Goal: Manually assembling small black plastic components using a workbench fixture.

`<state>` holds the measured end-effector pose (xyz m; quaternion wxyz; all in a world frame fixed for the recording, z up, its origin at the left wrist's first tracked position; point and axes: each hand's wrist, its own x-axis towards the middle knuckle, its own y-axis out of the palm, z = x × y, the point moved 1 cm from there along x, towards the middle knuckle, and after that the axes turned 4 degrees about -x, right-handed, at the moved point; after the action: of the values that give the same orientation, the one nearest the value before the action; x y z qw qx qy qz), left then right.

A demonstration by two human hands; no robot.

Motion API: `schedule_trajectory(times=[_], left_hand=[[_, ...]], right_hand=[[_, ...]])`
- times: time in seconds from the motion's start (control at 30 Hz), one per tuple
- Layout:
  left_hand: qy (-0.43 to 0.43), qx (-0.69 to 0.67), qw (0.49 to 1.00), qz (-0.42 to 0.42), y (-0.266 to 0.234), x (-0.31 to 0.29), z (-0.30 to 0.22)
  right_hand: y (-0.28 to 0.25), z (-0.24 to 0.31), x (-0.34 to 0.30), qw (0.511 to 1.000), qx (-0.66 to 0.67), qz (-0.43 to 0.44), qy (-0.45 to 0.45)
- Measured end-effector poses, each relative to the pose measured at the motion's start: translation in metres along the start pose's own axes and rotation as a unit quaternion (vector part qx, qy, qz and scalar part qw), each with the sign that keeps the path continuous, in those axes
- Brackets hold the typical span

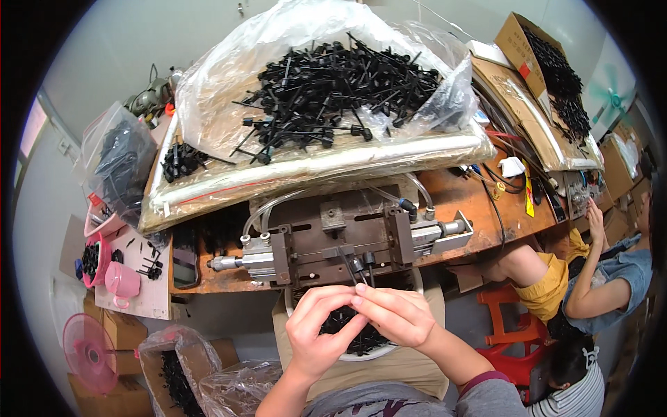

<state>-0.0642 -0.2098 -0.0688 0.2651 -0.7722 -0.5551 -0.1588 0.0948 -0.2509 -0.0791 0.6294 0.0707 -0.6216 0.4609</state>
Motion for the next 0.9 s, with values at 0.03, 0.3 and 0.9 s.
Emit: schedule_trajectory(times=[0.03,0.3,0.9], left_hand=[[0.0,0.001,1.0,0.0,0.0,-0.002,0.002],[-0.025,0.001,1.0,0.007,0.001,-0.005,-0.006],[0.106,0.329,0.928,0.135,0.006,0.002,0.032]], right_hand=[[0.0,0.0,-0.002,1.0,0.004,0.003,0.009],[-0.006,0.002,-0.008,0.999,0.008,0.014,0.029],[-0.026,0.006,-0.023,0.893,0.261,-0.126,0.345]])
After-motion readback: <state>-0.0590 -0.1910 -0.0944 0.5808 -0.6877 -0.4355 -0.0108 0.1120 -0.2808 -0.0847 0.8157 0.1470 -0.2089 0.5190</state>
